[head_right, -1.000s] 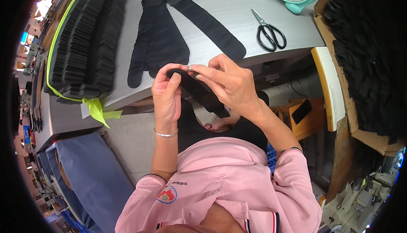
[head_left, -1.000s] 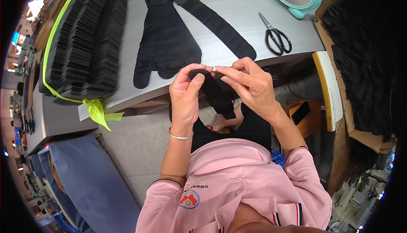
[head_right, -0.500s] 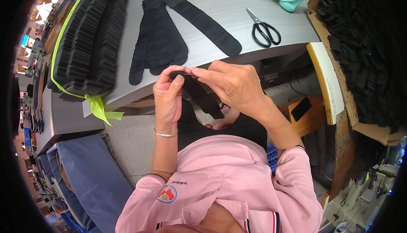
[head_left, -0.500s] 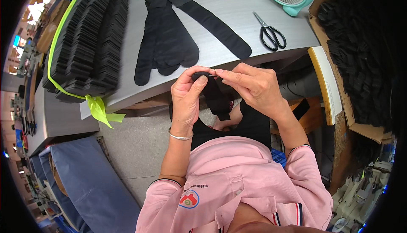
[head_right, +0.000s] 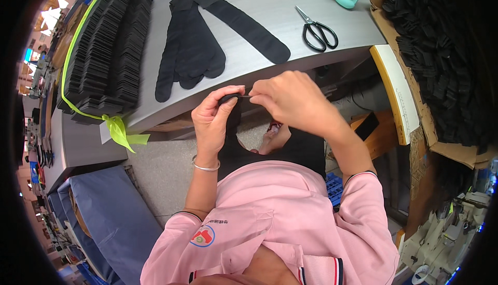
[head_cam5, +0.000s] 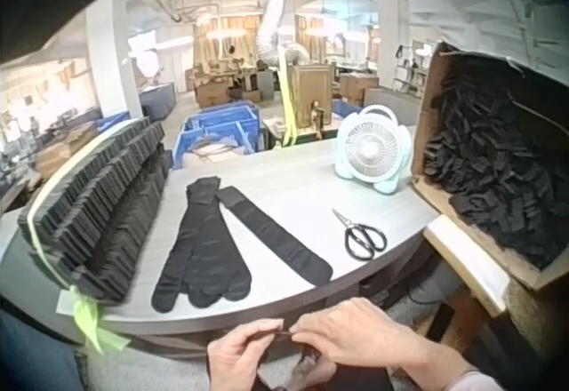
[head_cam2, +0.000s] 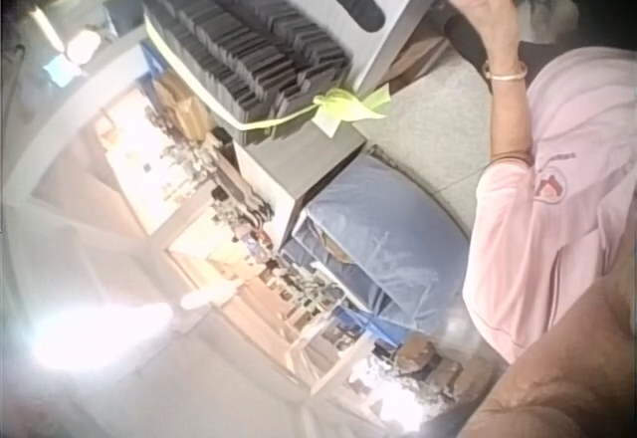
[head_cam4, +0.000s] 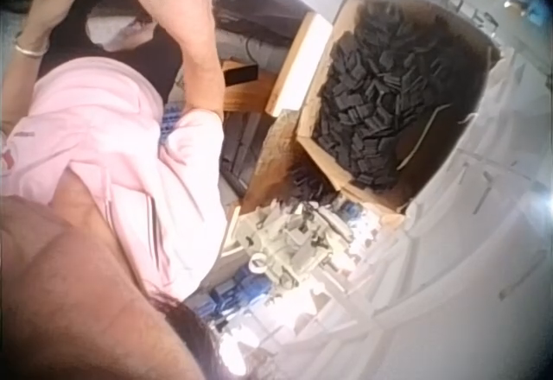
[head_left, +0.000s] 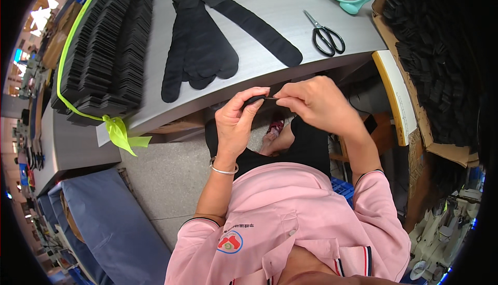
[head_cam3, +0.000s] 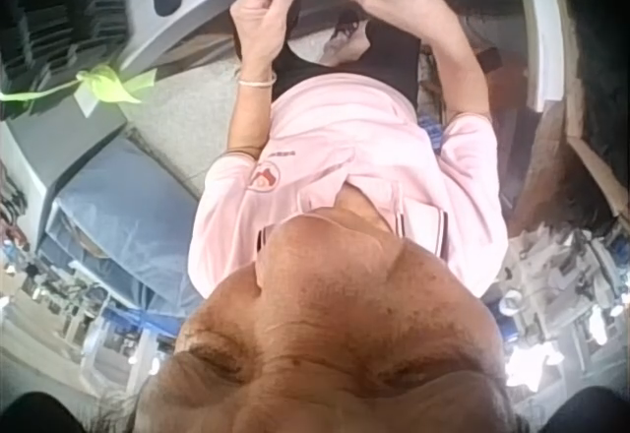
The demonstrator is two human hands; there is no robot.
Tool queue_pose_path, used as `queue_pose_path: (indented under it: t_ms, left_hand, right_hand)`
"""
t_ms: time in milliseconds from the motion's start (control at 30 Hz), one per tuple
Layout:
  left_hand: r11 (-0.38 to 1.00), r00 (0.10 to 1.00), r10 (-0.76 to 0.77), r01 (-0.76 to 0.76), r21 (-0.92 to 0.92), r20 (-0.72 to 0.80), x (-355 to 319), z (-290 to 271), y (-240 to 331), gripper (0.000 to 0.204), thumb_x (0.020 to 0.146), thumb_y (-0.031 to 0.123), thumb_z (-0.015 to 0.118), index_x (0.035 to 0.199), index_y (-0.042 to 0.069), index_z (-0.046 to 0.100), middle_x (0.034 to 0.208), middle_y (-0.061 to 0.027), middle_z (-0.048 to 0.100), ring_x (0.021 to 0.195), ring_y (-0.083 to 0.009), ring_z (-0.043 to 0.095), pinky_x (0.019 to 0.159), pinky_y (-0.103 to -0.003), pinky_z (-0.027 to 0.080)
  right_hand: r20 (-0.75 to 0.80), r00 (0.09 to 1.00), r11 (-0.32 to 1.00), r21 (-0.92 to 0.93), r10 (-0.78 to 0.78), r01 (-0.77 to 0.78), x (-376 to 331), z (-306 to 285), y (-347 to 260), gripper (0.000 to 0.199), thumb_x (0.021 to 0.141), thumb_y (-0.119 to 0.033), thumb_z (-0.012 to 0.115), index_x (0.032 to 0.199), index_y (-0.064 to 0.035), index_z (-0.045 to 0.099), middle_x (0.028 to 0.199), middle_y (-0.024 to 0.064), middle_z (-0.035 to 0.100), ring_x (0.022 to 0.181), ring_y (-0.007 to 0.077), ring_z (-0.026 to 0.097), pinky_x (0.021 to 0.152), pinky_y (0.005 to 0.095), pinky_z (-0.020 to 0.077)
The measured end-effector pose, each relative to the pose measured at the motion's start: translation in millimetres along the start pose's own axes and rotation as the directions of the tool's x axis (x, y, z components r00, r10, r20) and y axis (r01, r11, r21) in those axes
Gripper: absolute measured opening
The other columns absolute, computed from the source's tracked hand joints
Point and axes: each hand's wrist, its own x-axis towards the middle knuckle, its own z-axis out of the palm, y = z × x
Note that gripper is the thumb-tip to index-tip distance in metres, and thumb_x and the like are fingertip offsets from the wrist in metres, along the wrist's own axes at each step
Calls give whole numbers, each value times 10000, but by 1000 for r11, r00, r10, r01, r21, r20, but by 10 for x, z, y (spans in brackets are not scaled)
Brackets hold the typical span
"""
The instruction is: Assembling and folding black fabric straps, likely for sports equipment or gloves, at a production workbench.
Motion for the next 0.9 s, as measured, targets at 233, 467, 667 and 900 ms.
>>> queue_pose_path:
  t_ms: [233, 467, 667, 900]
  left_hand:
    - [994, 992, -92, 85, -69, -90, -33, 13, -74, 209, 921, -52, 634, 1125, -56, 677, 1116, -128, 706, 1019, -153, 657, 947, -269, 507]
    - [944, 978, -150, 98, -315, -145, 20, 55, -42, 257, 945, 8, 638, 1193, -58, 629, 1136, -170, 691, 1010, -167, 668, 937, -279, 523]
    - [915, 975, -124, 41, -401, -183, 92, 57, 37, 253, 972, 51, 610, 1203, -50, 598, 1145, -172, 689, 1049, -200, 668, 962, -312, 510]
    - [667, 953, -212, 304, -680, 219, 91, 78, 251, 519, 985, 185, 624, 1414, -47, 444, 1278, -191, 619, 1256, -300, 562, 1110, -439, 416]
  right_hand:
    - [-387, 894, 971, 163, 226, -175, -121, 498, -185, 118, 914, -189, 655, 915, -75, 684, 831, 104, 698, 707, 321, 674, 580, 388, 528]
    - [-398, 851, 874, 466, 344, -135, -95, 660, -136, 155, 872, -93, 713, 1013, -31, 696, 895, 92, 709, 660, 218, 684, 560, 302, 517]
    - [-79, 846, 455, 867, 528, -203, -47, 574, -192, 176, 889, -44, 710, 1053, 6, 667, 1063, 56, 681, 616, 43, 572, 528, 191, 459]
    - [15, 884, 204, 971, 466, -124, -96, 548, 28, 121, 880, -98, 746, 912, -23, 657, 639, -72, 522, 521, 4, 433, 469, 177, 317]
